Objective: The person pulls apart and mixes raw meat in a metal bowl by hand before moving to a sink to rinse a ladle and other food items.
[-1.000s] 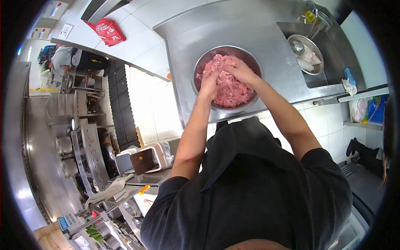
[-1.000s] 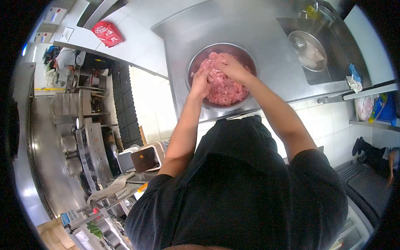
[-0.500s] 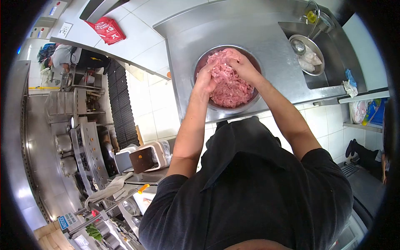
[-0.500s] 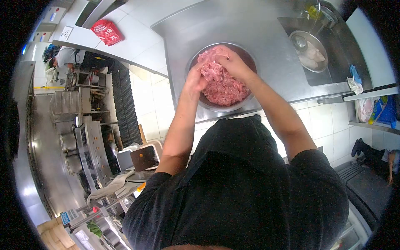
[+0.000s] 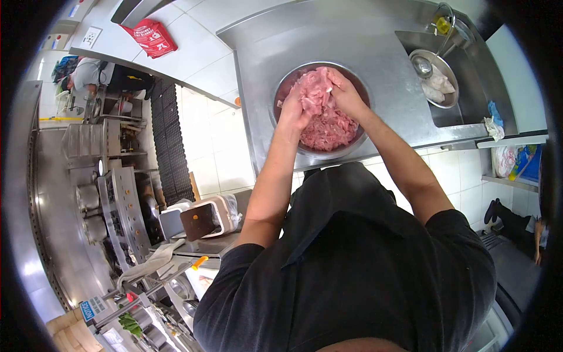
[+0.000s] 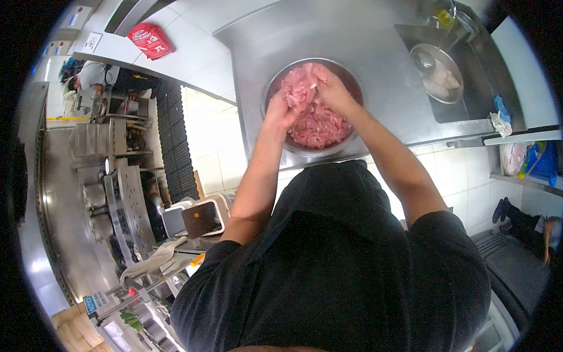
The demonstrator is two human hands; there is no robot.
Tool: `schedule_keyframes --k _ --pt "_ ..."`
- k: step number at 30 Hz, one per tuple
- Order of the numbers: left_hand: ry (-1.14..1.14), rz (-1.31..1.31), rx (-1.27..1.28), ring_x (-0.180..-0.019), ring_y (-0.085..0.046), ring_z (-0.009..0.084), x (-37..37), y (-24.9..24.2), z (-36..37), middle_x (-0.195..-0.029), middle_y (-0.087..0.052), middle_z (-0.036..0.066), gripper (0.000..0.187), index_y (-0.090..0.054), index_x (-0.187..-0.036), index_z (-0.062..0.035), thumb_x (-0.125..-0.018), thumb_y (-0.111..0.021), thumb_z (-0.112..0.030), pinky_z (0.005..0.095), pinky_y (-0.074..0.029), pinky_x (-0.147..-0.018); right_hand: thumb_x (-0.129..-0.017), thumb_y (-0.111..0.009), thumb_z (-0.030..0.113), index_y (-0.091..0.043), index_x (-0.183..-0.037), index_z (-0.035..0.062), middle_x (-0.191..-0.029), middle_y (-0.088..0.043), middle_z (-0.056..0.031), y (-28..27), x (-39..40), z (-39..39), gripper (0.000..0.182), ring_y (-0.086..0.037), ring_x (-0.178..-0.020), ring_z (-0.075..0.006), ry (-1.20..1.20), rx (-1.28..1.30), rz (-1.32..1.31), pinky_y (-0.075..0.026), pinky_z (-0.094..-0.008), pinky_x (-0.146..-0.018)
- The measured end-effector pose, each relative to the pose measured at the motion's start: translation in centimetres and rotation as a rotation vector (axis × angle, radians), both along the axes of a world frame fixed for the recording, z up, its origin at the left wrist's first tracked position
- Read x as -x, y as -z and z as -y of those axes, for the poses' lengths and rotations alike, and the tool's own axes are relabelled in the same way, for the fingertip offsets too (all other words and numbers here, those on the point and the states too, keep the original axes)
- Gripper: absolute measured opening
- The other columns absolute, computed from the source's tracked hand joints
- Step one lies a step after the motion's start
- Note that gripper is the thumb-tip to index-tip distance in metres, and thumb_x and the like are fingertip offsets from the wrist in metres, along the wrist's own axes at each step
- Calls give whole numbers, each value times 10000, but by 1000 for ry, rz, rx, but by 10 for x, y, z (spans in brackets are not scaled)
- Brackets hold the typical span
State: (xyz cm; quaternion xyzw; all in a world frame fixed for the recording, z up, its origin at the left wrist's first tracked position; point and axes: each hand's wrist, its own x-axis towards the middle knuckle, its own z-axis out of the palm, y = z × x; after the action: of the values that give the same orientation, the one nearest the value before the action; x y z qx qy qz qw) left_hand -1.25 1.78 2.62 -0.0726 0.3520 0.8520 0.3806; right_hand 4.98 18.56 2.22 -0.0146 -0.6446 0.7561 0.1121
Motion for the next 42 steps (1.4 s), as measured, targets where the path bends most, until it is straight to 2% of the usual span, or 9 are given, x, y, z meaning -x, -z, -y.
schedule_keyframes --k 5,11,17,26,29,32,35,38,42 --pt "-133 -214 264 -983 -701 187 -6 -8 -4 -1148 -705 71 246 -629 -1269 -50 -1080 -561 -192 366 -598 -845 -1113 -511 272 -553 -1445 10 -1336 -652 -74 8 10 -6 425 -585 -1244 -162 -2 126 130 -449 -318 -1092" --pt "-73 -603 434 -1127 -662 207 1 35 11 -1233 -688 104 305 -603 -1331 5 -1047 -575 -103 350 -541 -968 -1071 -590 361 -566 -1421 -32 -1336 -658 -100 -11 1 -2 528 -595 -1239 -181 28 -84 195 -453 -323 -1085" --pt "-91 -415 178 -1069 -680 166 -8 24 7 -1196 -714 66 248 -660 -1272 -8 -1052 -561 -65 327 -548 -945 -1067 -602 331 -614 -1307 -58 -1255 -677 -87 26 17 -1 457 -608 -1179 -173 39 -183 137 -469 -337 -1056" --pt "-23 -197 20 -1212 -656 277 -7 10 8 -1348 -647 142 353 -565 -1395 -15 -1099 -503 -197 444 -547 -1049 -1083 -573 262 -508 -1478 -61 -1459 -568 -125 3 8 0 514 -528 -1345 -199 -171 335 164 -410 -325 -1161" --pt "-3 -187 5 -1208 -657 268 -2 13 10 -1338 -653 139 325 -574 -1373 -13 -1081 -526 -146 436 -554 -1028 -1095 -572 230 -496 -1468 12 -1383 -608 -82 11 7 -3 439 -588 -1257 -155 -225 493 140 -524 -311 -1016" --pt "-31 -508 391 -1139 -664 226 -3 6 11 -1274 -668 124 292 -593 -1319 -15 -1036 -595 -85 385 -547 -983 -1072 -617 295 -320 -1600 18 -1547 -488 -137 19 4 -3 666 -529 -1367 -192 -106 240 139 -489 -315 -1082" --pt "-145 -992 863 -1071 -682 250 -3 21 11 -1227 -684 168 323 -604 -1271 0 -962 -686 -46 378 -545 -926 -1009 -698 353 -300 -1613 -16 -1584 -457 -185 -3 -4 10 811 -442 -1464 -251 -22 183 365 -380 -350 -1183" --pt "-248 -1178 885 -1059 -675 248 -5 39 8 -1177 -678 175 361 -586 -1263 1 -933 -719 -56 379 -540 -927 -971 -721 336 -318 -1608 -17 -1574 -468 -219 -1 -2 20 832 -454 -1463 -285 -51 -106 282 -376 -371 -1187" --pt "-202 -1022 755 -1016 -638 143 -16 21 6 -1115 -672 85 289 -584 -1261 -4 -984 -664 -27 288 -516 -900 -948 -689 274 -416 -1553 -24 -1526 -521 -237 17 7 15 728 -512 -1420 -312 -4 -324 154 -406 -389 -1166"
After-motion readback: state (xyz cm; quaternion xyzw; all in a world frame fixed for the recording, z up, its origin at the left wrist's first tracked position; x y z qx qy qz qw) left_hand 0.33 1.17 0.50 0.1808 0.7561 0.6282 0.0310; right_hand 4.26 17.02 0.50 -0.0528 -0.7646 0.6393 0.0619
